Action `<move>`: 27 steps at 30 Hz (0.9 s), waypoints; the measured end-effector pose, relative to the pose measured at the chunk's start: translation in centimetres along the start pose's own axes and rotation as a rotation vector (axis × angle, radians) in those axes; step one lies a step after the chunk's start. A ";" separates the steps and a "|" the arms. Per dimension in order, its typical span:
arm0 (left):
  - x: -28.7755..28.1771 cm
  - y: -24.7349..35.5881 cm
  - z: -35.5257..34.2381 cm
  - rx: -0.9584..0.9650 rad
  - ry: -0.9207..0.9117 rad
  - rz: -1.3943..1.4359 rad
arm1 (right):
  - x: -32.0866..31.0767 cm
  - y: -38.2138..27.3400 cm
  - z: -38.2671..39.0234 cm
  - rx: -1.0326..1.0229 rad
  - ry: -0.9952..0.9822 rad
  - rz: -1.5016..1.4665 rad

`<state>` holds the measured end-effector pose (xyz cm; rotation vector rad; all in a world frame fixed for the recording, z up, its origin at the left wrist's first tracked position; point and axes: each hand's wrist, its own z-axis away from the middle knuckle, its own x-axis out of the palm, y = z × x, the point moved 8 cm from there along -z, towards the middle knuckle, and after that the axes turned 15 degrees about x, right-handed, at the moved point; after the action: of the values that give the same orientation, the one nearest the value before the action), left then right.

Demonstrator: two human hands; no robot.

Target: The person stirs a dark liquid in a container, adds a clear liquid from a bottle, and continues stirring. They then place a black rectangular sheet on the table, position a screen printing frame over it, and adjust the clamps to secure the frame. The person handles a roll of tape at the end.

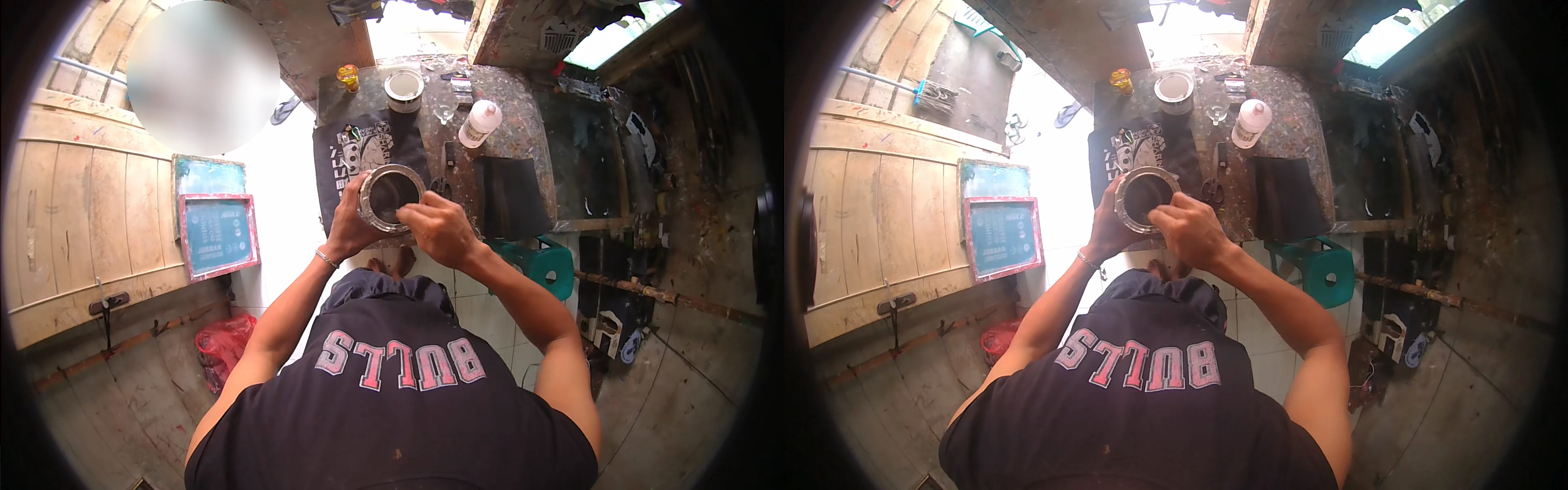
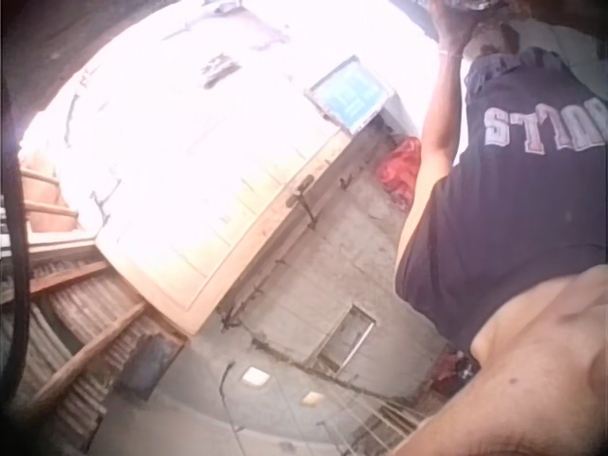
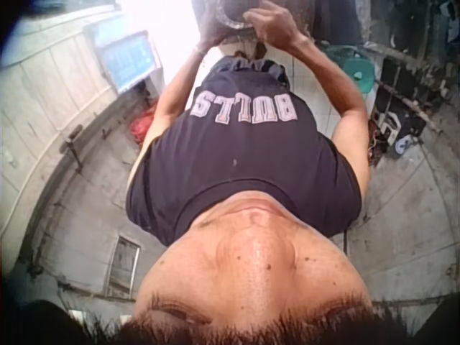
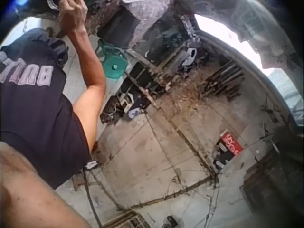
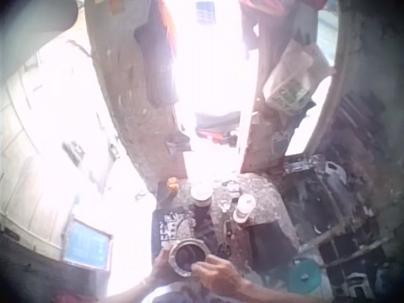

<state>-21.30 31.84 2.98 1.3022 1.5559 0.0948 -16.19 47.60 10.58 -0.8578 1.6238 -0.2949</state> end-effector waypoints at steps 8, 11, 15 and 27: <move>0.7 -1.0 0.1 -0.001 -0.044 0.067 | 2.2 0.4 1.2 -0.169 0.045 0.292; 0.6 -1.0 0.8 0.011 -0.080 0.028 | 2.7 1.2 1.2 0.094 -0.048 0.048; 1.3 -1.9 2.4 -0.105 -0.090 0.105 | 0.9 1.4 0.2 0.285 0.187 -0.239; 0.0 -3.0 2.3 -0.161 -0.025 0.222 | 1.6 -0.1 -1.2 0.153 0.220 -0.054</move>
<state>-21.63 29.42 0.04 1.3382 1.3491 0.3358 -17.29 46.12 9.76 -0.7734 1.7572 -0.5608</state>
